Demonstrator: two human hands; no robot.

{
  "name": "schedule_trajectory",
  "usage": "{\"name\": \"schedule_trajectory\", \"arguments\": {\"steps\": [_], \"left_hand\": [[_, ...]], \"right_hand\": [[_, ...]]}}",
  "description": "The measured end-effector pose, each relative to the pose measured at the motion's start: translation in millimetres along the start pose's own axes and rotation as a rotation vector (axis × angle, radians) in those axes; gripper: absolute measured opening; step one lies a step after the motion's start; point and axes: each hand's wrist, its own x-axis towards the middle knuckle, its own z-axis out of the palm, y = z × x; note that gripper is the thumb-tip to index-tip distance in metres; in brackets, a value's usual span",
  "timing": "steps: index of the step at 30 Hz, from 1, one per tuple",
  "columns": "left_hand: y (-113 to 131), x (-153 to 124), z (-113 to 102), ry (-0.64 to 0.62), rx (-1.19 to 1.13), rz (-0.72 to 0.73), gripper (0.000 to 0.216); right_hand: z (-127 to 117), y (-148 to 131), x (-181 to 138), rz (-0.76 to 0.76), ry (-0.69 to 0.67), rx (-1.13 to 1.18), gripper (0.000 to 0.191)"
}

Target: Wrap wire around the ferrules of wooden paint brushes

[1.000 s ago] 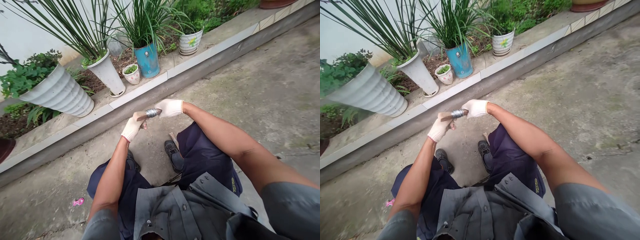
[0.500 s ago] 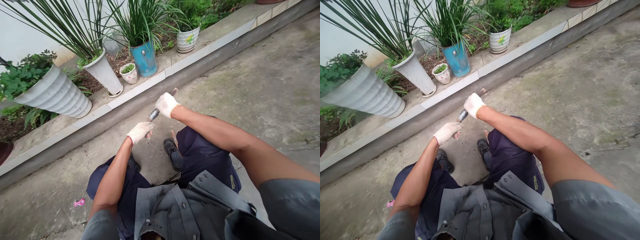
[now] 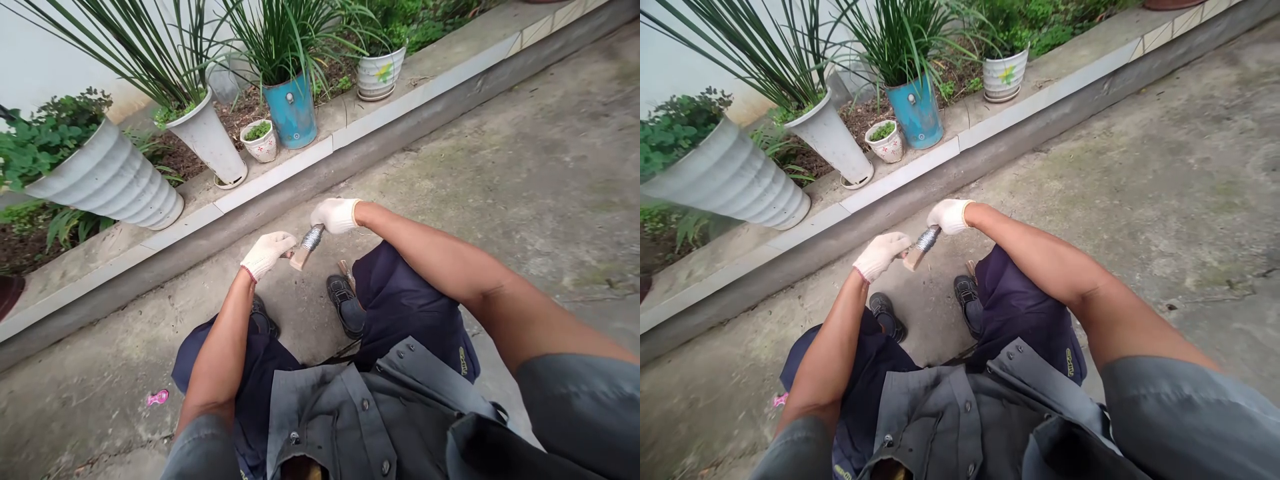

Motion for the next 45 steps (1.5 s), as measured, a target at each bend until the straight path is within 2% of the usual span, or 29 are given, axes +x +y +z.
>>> {"name": "schedule_trajectory", "arguments": {"steps": [4, 6, 9, 13, 16, 20, 23, 27, 29, 32, 36, 39, 42, 45], "left_hand": [[-12.8, 11.4, 6.6, -0.001, -0.244, 0.004, 0.03], [-17.8, 14.2, 14.1, -0.034, -0.392, 0.022, 0.034], [-22.2, 14.1, 25.5, -0.092, -0.475, 0.034, 0.035], [-18.5, 11.4, 32.2, -0.127, -0.492, 0.032, 0.034], [-7.3, 8.2, 27.3, -0.159, -0.443, 0.007, 0.036], [13.8, 3.4, 11.8, -0.079, -0.191, -0.011, 0.032], [28.1, 2.5, -1.7, 0.035, 0.071, 0.0, 0.029], [37.3, 5.5, -18.0, 0.106, 0.445, 0.036, 0.033], [37.9, 7.4, -24.2, 0.129, 0.558, 0.06, 0.034], [37.2, 9.1, -30.2, 0.131, 0.604, 0.089, 0.034], [36.6, 9.1, -28.2, 0.076, 0.462, 0.132, 0.028], [34.9, 8.7, -18.0, 0.088, 0.187, 0.053, 0.024], [30.6, 8.6, -4.9, 0.058, -0.027, 0.028, 0.027], [25.9, 8.1, 4.5, -0.011, -0.058, 0.042, 0.026]], "right_hand": [[-8.5, 1.6, -6.8, 0.099, 0.01, 0.176, 0.033], [-12.8, 4.0, -5.8, 0.179, 0.068, 0.2, 0.033], [-15.2, 8.3, -1.4, 0.301, 0.18, 0.202, 0.032], [-13.0, 10.8, 3.4, 0.447, 0.309, 0.147, 0.031], [-16.1, 10.5, 4.3, 0.51, 0.383, 0.047, 0.03], [-25.3, 8.2, 5.8, 0.567, 0.345, -0.073, 0.029], [-25.8, 6.2, 9.4, 0.497, 0.308, -0.166, 0.028], [-18.0, 7.1, 12.6, 0.299, 0.257, -0.23, 0.026], [-14.2, 9.5, 10.9, 0.179, 0.224, -0.199, 0.024], [-11.5, 12.5, 5.8, 0.061, 0.188, -0.063, 0.024], [-13.8, 12.0, 1.7, 0.112, 0.2, 0.126, 0.024], [-17.8, 10.0, 3.1, 0.215, 0.256, 0.215, 0.026], [-20.2, 9.4, 6.5, 0.34, 0.356, 0.245, 0.029], [-20.8, 11.3, 8.3, 0.465, 0.421, 0.202, 0.028]]}}
